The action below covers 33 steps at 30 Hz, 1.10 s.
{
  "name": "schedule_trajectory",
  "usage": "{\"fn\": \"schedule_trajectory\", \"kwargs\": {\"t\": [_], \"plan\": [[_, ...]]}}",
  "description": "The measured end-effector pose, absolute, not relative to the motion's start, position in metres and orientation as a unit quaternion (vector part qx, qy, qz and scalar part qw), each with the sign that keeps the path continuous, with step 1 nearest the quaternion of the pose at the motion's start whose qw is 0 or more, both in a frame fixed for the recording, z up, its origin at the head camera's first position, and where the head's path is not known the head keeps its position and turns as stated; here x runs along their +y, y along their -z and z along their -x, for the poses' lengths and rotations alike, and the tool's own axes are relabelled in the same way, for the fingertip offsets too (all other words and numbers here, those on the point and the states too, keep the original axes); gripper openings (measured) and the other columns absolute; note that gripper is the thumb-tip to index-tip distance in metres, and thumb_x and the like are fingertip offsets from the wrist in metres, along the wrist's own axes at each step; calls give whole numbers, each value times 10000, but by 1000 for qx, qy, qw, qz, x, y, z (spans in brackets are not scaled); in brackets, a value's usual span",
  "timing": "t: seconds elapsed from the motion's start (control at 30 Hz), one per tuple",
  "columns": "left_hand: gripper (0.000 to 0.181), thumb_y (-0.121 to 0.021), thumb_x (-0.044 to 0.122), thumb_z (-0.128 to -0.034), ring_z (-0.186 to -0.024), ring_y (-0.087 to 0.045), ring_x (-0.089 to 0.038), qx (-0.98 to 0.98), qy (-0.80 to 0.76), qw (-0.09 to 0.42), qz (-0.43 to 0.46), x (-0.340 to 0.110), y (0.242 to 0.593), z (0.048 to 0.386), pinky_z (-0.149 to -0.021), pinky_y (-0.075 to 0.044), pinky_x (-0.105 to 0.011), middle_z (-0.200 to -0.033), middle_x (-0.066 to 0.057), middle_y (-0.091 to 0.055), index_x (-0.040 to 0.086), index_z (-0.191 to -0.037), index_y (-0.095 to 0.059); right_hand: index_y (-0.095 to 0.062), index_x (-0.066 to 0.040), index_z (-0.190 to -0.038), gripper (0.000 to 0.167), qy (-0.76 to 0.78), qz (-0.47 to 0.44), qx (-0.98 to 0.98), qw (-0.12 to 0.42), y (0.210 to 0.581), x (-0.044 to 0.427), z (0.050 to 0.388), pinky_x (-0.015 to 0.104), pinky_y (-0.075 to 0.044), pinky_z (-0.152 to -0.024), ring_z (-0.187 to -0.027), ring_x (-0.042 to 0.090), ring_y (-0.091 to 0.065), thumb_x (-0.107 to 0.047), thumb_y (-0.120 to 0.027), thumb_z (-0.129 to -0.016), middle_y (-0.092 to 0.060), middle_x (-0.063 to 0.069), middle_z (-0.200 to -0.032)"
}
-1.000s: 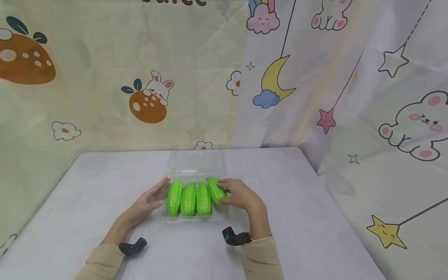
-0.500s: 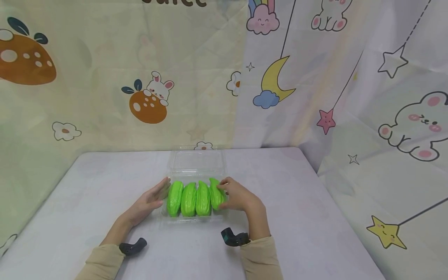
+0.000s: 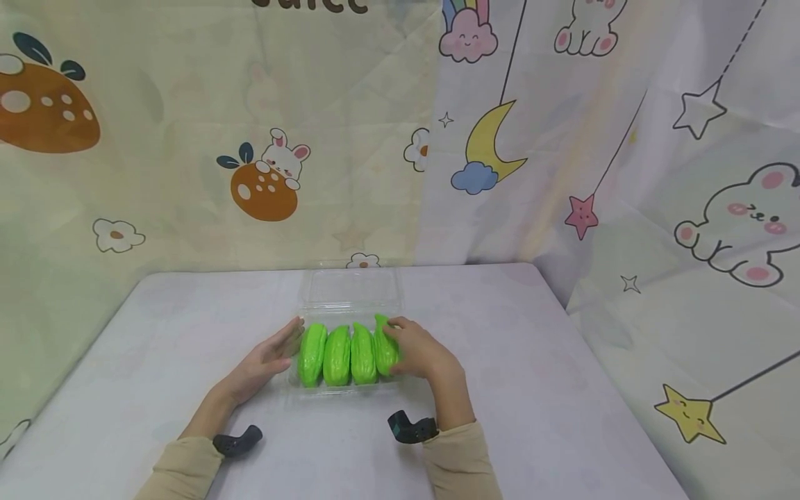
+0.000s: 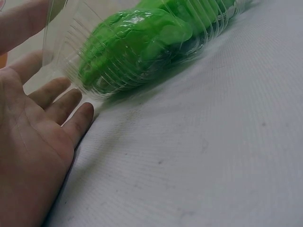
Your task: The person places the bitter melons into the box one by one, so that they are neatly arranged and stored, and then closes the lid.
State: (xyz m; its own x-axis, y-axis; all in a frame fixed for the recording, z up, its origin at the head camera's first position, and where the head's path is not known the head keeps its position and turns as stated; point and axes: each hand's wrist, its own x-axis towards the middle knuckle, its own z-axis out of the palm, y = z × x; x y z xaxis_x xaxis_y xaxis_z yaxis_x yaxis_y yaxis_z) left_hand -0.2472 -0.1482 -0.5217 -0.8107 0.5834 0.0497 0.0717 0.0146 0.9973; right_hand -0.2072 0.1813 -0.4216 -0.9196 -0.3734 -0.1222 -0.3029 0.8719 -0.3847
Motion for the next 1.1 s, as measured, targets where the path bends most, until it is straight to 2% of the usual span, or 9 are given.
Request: {"fn": "schedule_trajectory", "kwargs": {"t": [0.1,0.17,0.23,0.4,0.5,0.7,0.9,0.97,1.1], "plan": [[788,-575,130,-908,-1490,-39,-253,686,-660,192,-239,-149,522,248,-1182,-52,-397,-1615,-11,-61,228,-1538,-112,-437,-81,-1423,821,180,174,963,100,423,181,208,460,-342,-1125,-1368,288,-391,-180,-836,-712,-366,67,-1503],[786,-575,131,-908,-1490,-40,-254,685,-661,191,-240,-148,521,248,-1174,-23,-449,-1615,-11,-64,227,-1538,-114,-421,-82,-1433,842,181,176,962,100,424,182,208,528,-269,-1148,-1371,298,-386,-190,-838,-709,-353,76,-1510],[784,-576,136,-908,-1490,-43,-245,688,-659,190,-239,-148,521,248,-1173,-27,-433,-1614,-2,-67,235,-1537,-119,-403,-92,-1445,867,181,176,963,99,425,183,208,607,-160,-1154,-1381,299,-372,-197,-840,-704,-337,75,-1522],[782,-577,145,-908,-1490,-44,-237,688,-658,189,-240,-149,522,248,-1163,-120,-230,-1614,3,-68,247,-1535,-120,-372,-132,-1466,905,175,178,964,96,428,183,209,719,9,-1091,-1403,276,-341,-205,-844,-697,-295,41,-1551],[781,-576,148,-909,-1491,-43,-222,689,-657,193,-236,-149,523,248,-1113,-150,-119,-1613,17,-69,258,-1534,-120,-375,-141,-1465,904,172,177,964,99,430,183,210,730,34,-1078,-1411,268,-330,-212,-845,-696,-291,28,-1555],[780,-572,148,-910,-1490,-49,-225,693,-654,191,-236,-149,522,248,-1169,-79,-300,-1613,11,-72,250,-1536,-118,-424,-123,-1436,862,171,170,964,111,430,183,210,738,49,-1068,-1403,277,-345,-237,-846,-693,-342,24,-1530],[773,-561,128,-917,-1489,-37,-250,689,-655,189,-246,-149,522,248,-1112,-152,-117,-1615,-9,-59,231,-1538,-112,-423,-125,-1437,836,175,173,961,123,431,185,210,732,55,-1070,-1407,272,-338,-292,-824,-722,-337,22,-1532],[773,-558,122,-920,-1488,-29,-266,687,-655,189,-252,-149,522,247,-1150,-129,-180,-1615,-25,-50,218,-1539,-105,-426,-117,-1435,823,182,176,959,125,432,185,211,737,53,-1068,-1410,277,-332,-295,-816,-733,-339,29,-1531],[776,-555,118,-917,-1484,-25,-296,687,-653,184,-258,-149,521,246,-1183,-34,-437,-1615,-51,-44,197,-1540,-99,-430,-108,-1431,806,194,179,956,125,433,186,211,737,55,-1068,-1417,281,-317,-280,-811,-741,-342,35,-1529]]}}
